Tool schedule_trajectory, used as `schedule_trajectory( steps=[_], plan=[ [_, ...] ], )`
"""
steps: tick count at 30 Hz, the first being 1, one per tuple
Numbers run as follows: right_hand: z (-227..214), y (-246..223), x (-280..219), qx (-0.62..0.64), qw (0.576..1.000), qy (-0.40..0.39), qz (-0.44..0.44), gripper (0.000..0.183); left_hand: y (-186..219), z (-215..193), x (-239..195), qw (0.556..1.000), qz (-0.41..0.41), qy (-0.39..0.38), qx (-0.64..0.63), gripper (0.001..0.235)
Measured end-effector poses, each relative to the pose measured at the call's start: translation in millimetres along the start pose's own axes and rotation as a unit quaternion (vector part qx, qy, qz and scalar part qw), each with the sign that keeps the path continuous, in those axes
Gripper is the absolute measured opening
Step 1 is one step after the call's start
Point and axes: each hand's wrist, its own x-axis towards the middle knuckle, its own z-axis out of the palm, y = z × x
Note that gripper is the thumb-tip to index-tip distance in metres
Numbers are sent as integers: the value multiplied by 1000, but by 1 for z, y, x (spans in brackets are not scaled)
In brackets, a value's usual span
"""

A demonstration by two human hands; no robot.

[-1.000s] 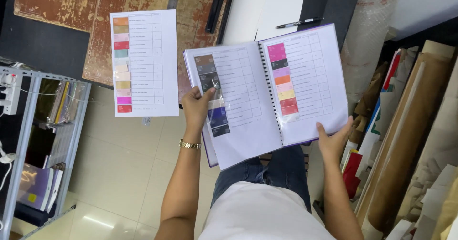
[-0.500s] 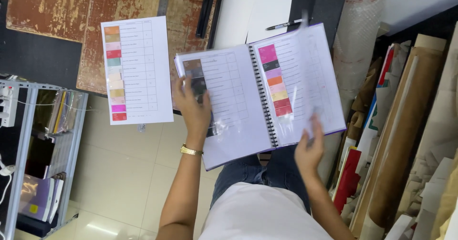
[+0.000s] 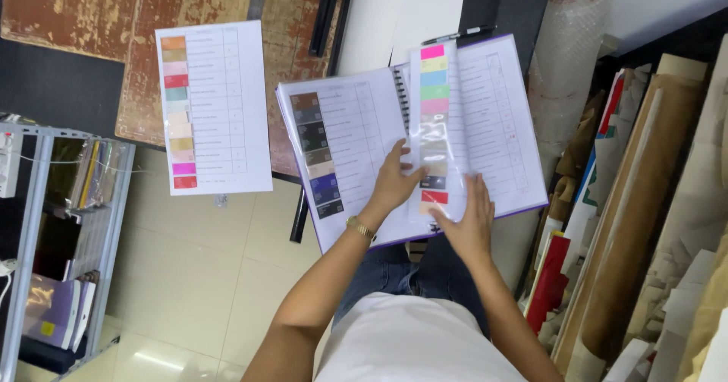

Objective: A person is selecting and verifying materials by comparing a binder of color swatches with physical sheets of material on a shelf and recording information.

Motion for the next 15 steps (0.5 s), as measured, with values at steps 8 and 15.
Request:
schedule_trajectory(
  steps=[8, 15],
  plan=[
    [-31, -12, 4, 165, 979, -70, 100, 87, -118, 54, 103, 998, -53, 29, -36, 49],
    [-18, 23, -17, 240, 961, -130, -49, 72, -59, -34, 36, 986, -42, 54, -155, 34]
  ],
)
